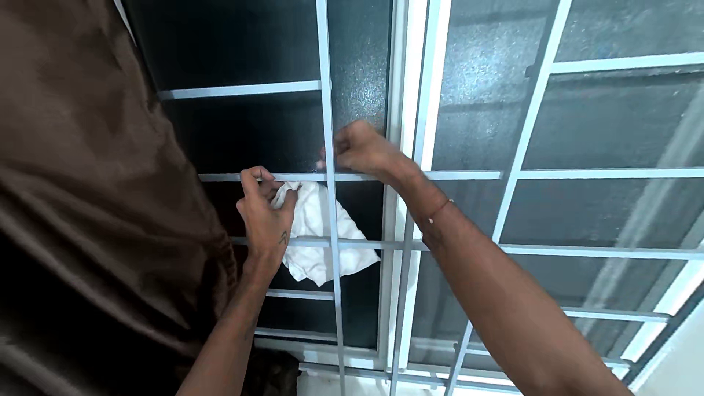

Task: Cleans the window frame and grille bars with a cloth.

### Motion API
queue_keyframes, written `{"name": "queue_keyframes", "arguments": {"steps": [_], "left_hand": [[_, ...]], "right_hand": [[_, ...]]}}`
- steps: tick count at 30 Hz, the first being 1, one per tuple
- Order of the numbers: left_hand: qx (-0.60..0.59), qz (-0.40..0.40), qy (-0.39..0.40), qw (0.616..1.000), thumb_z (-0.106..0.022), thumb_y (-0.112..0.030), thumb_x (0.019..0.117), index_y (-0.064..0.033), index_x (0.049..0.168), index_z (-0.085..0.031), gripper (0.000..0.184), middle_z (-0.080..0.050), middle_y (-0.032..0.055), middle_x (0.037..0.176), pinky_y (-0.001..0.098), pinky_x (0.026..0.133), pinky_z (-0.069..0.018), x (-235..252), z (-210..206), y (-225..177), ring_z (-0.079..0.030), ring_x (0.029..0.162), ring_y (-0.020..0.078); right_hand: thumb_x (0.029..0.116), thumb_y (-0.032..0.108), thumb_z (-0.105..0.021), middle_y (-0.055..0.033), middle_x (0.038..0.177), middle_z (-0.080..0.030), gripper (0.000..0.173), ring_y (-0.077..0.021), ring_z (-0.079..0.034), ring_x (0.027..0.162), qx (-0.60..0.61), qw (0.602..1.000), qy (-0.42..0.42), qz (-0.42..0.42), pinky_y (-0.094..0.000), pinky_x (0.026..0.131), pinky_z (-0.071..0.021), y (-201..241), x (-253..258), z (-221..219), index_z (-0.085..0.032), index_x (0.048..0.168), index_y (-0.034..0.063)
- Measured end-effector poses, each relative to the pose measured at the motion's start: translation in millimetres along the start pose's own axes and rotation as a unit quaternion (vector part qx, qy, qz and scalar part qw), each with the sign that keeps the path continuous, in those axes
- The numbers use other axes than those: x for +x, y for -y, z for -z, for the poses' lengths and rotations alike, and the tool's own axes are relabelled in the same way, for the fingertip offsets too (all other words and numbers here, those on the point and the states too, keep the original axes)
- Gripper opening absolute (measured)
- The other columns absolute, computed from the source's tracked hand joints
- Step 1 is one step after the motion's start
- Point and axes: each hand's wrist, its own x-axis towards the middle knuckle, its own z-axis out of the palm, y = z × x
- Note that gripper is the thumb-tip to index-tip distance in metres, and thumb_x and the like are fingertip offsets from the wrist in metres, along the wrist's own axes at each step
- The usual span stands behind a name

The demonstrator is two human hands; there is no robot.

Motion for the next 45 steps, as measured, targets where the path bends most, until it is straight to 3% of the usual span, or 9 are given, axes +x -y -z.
{"name": "queue_keyframes", "arguments": {"steps": [4, 8, 12, 18, 22, 27, 31, 39, 45], "left_hand": [[-0.028, 0.039, -0.029, 0.998, -0.081, -0.011, 0.0885, -0.0149, 0.12, -0.045, 0.048, -0.078, 0.001, 0.093, 0.0363, 0.067, -0.0618, 2.5, -19.2, -8.5, -0.076, 0.079, 0.0159], [-0.07, 0.085, -0.091, 0.99, -0.085, -0.011, 0.0852, -0.0165, 0.118, -0.044, 0.052, -0.078, -0.0017, 0.091, 0.0311, 0.067, -0.0633, 3.6, -34.1, -13.9, -0.077, 0.078, 0.0119], [-0.048, 0.043, -0.069, 0.996, -0.083, -0.016, 0.0874, -0.0162, 0.124, -0.044, 0.054, -0.077, -0.0015, 0.087, 0.0284, 0.058, -0.0597, -5.6, -29.1, -11.1, -0.074, 0.071, 0.0106], [0.029, -0.037, -0.038, 0.998, -0.057, -0.027, 0.1008, -0.0111, 0.145, -0.043, 0.049, -0.075, 0.0016, 0.093, 0.0304, 0.055, -0.0572, -4.4, -4.3, -4.7, -0.069, 0.067, 0.0088], [0.082, -0.119, -0.089, 0.986, -0.068, -0.032, 0.0979, -0.0019, 0.129, -0.059, 0.044, -0.074, 0.0086, 0.093, 0.0383, 0.071, -0.0608, 29.6, 8.2, -10.8, -0.072, 0.08, 0.0166], [0.067, -0.054, 0.129, 0.988, -0.076, -0.057, 0.0857, -0.0061, 0.143, -0.054, 0.079, -0.066, 0.0144, 0.133, 0.0473, 0.105, -0.0519, 96.4, 8.9, -23.4, -0.064, 0.122, 0.0254], [0.035, -0.014, 0.257, 0.966, -0.078, -0.044, 0.089, -0.0074, 0.1, -0.074, 0.039, -0.073, 0.0099, 0.083, 0.0491, 0.072, -0.0591, 131.2, -7.9, -23.1, -0.071, 0.074, 0.0209], [0.018, 0.083, -0.019, 0.996, -0.063, -0.04, 0.0996, 0.0011, 0.112, -0.07, 0.043, -0.072, 0.019, 0.105, 0.0536, 0.093, -0.0538, 155.4, -4.2, 14.6, -0.07, 0.1, 0.0273], [-0.067, 0.133, -0.038, 0.988, -0.065, -0.036, 0.0991, -0.0014, 0.112, -0.068, 0.037, -0.071, 0.0098, 0.099, 0.0396, 0.085, -0.0585, 147.4, 10.9, 30.7, -0.07, 0.089, 0.013]], "right_hand": [[0.0902, 0.012, -0.079, -0.0025, 0.083, -0.072, 0.018, -0.0039, -0.058, 0.063, 0.092, 0.985, 0.131, -0.066, -0.021, 0.059, -0.0487, -3.4, 21.6, -2.5, -0.078, 0.107, 0.0066], [0.0963, 0.01, -0.069, -0.005, 0.094, -0.076, 0.015, -0.0089, -0.068, 0.071, 0.028, 0.974, 0.203, -0.097, -0.0269, 0.067, -0.0578, -6.4, 28.7, -5.9, -0.075, 0.11, 0.0064], [0.0911, 0.007, -0.071, -0.0027, 0.075, -0.064, 0.009, -0.0098, -0.058, 0.064, -0.019, 0.989, 0.134, -0.053, -0.0323, 0.061, -0.0493, -4.5, 21.2, -6.7, -0.069, 0.083, 0.0046], [0.0869, 0.016, -0.069, -0.008, 0.069, -0.06, 0.015, -0.0206, -0.057, 0.062, -0.014, 0.998, -0.028, -0.062, -0.0446, 0.056, -0.0452, -7.1, 18.0, -1.3, -0.066, 0.078, 0.0053], [0.0949, 0.035, -0.064, -0.0088, 0.076, -0.065, 0.029, -0.0258, -0.065, 0.072, -0.056, 0.986, -0.152, -0.039, -0.0529, 0.064, -0.0515, -7.3, 20.7, 2.5, -0.07, 0.084, 0.0081], [0.1054, 0.025, -0.057, -0.0057, 0.073, -0.062, 0.028, -0.0152, -0.06, 0.065, 0.058, 0.984, -0.145, 0.09, -0.0373, 0.064, -0.0511, -8.5, 21.7, 3.2, -0.069, 0.092, 0.0035], [0.1044, 0.024, -0.06, -0.007, 0.083, -0.068, 0.025, -0.0131, -0.064, 0.073, 0.139, 0.975, -0.14, 0.097, -0.0343, 0.07, -0.0553, -10.9, 21.8, 1.0, -0.069, 0.108, 0.0014], [0.0738, 0.03, -0.093, -0.0129, 0.092, -0.074, 0.047, -0.0228, -0.072, 0.08, 0.077, 0.993, -0.067, -0.055, -0.0461, 0.076, -0.0608, -7.1, 13.4, -0.7, -0.072, 0.106, 0.0026], [0.0889, 0.028, -0.075, -0.0115, 0.077, -0.069, 0.025, -0.0232, -0.068, 0.069, 0.109, 0.965, -0.225, -0.083, -0.0475, 0.065, -0.0576, -10.6, 19.5, 3.2, -0.07, 0.085, 0.0031]]}}
